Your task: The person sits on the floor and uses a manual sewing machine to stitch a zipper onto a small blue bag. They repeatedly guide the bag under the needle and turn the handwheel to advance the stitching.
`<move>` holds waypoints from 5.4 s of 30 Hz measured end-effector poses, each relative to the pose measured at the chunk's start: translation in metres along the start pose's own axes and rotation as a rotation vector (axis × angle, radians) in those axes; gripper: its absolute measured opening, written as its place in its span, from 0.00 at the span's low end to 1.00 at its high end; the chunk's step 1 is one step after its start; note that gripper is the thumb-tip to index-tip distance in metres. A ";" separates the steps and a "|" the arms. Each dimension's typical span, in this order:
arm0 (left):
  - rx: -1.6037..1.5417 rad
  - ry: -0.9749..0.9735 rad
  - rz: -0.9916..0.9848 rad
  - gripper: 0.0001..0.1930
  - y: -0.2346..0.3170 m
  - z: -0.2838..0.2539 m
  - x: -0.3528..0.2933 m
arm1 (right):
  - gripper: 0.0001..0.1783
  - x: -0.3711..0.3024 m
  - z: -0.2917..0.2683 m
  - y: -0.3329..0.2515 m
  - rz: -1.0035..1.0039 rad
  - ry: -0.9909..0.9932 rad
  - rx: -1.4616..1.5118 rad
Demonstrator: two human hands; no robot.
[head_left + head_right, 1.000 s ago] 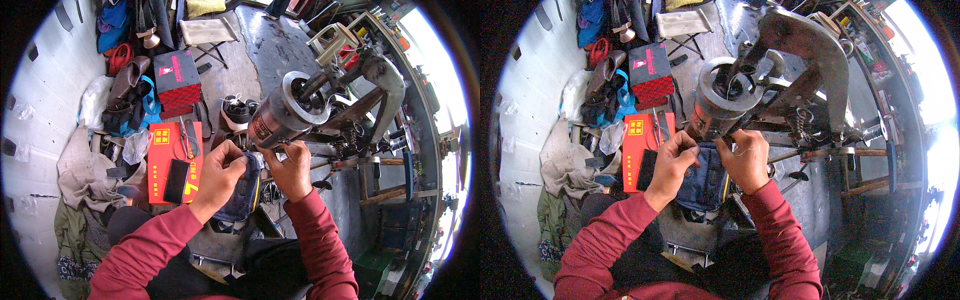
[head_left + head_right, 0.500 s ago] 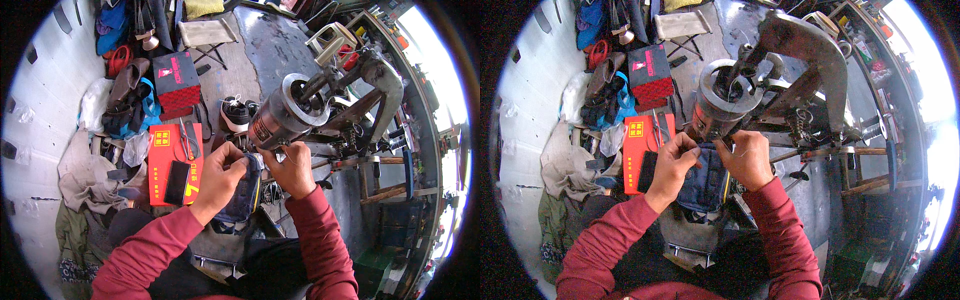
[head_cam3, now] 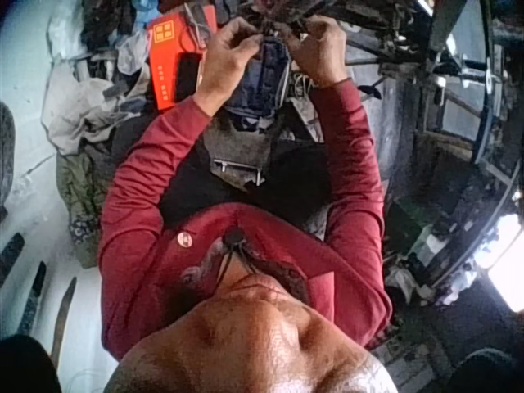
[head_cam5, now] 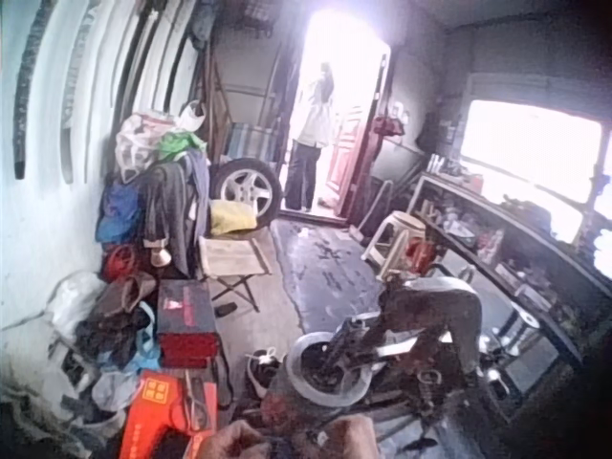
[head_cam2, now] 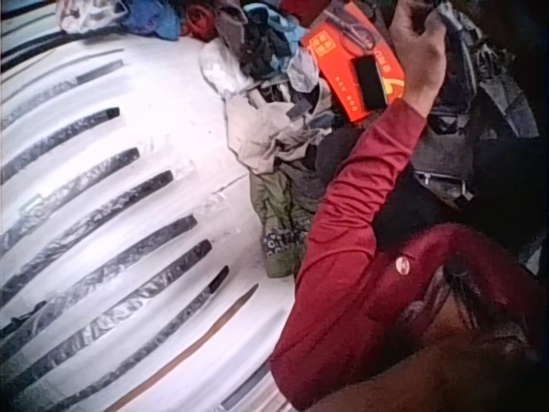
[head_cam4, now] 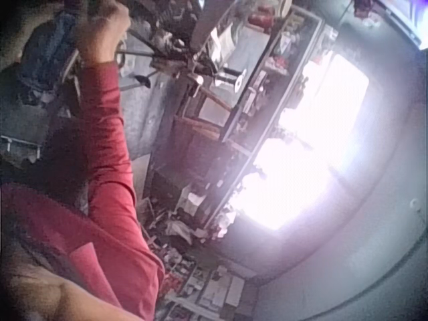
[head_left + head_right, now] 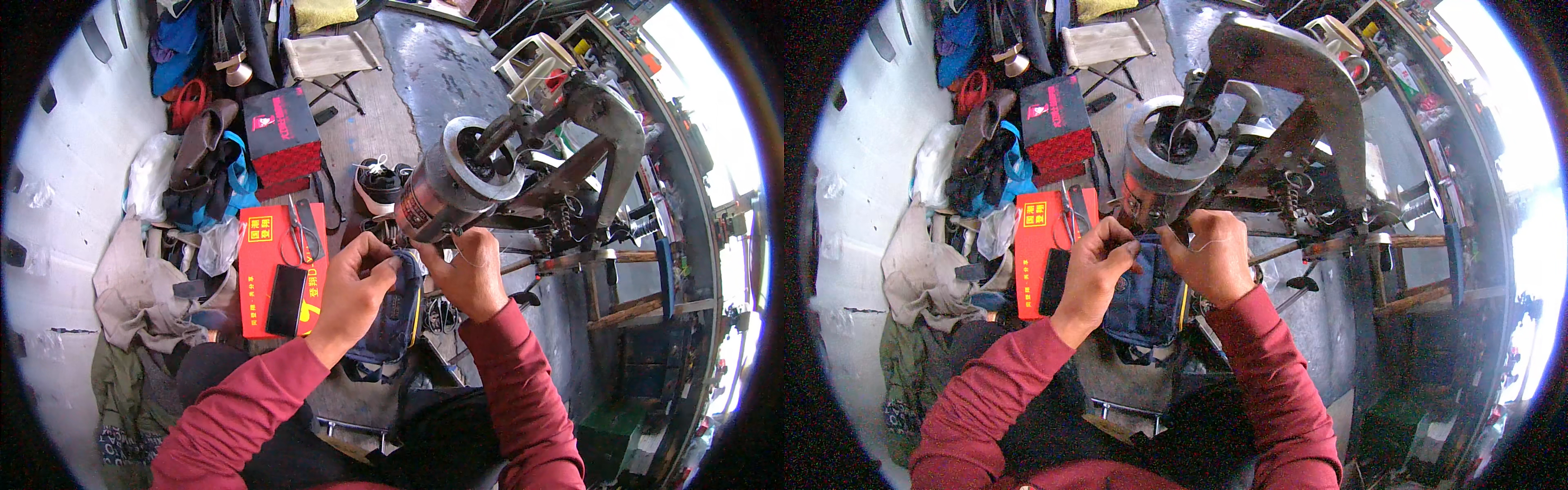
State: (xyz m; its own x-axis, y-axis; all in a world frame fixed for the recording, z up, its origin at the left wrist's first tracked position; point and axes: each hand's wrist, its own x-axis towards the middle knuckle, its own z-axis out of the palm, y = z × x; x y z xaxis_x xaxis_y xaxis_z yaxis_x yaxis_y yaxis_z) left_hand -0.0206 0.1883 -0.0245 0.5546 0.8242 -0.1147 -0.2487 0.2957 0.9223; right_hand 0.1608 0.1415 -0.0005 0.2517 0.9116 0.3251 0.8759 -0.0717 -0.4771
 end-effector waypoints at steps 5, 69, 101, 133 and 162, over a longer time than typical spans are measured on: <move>0.030 -0.002 0.023 0.04 0.000 -0.001 0.001 | 0.21 0.002 -0.001 -0.003 -0.124 0.076 0.004; 0.502 0.054 0.305 0.06 -0.015 0.018 0.010 | 0.12 0.027 -0.012 0.040 -0.310 -0.114 0.047; 0.615 0.086 0.379 0.07 -0.016 0.023 0.013 | 0.28 0.020 -0.053 0.051 -0.230 -0.145 -0.008; 0.253 0.007 0.178 0.17 -0.017 0.007 0.001 | 0.14 -0.211 0.066 0.106 0.810 -0.201 0.288; 1.324 -0.328 -0.412 0.32 -0.153 -0.005 0.018 | 0.17 -0.203 0.139 0.050 0.821 -0.125 0.631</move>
State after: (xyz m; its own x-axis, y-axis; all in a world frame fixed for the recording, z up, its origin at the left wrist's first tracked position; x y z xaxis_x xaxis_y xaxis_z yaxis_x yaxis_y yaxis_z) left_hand 0.0236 0.1606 -0.1694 0.6051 0.5904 -0.5341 0.7849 -0.3298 0.5246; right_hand 0.0965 0.0094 -0.2033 0.5967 0.7163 -0.3617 0.0713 -0.4964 -0.8652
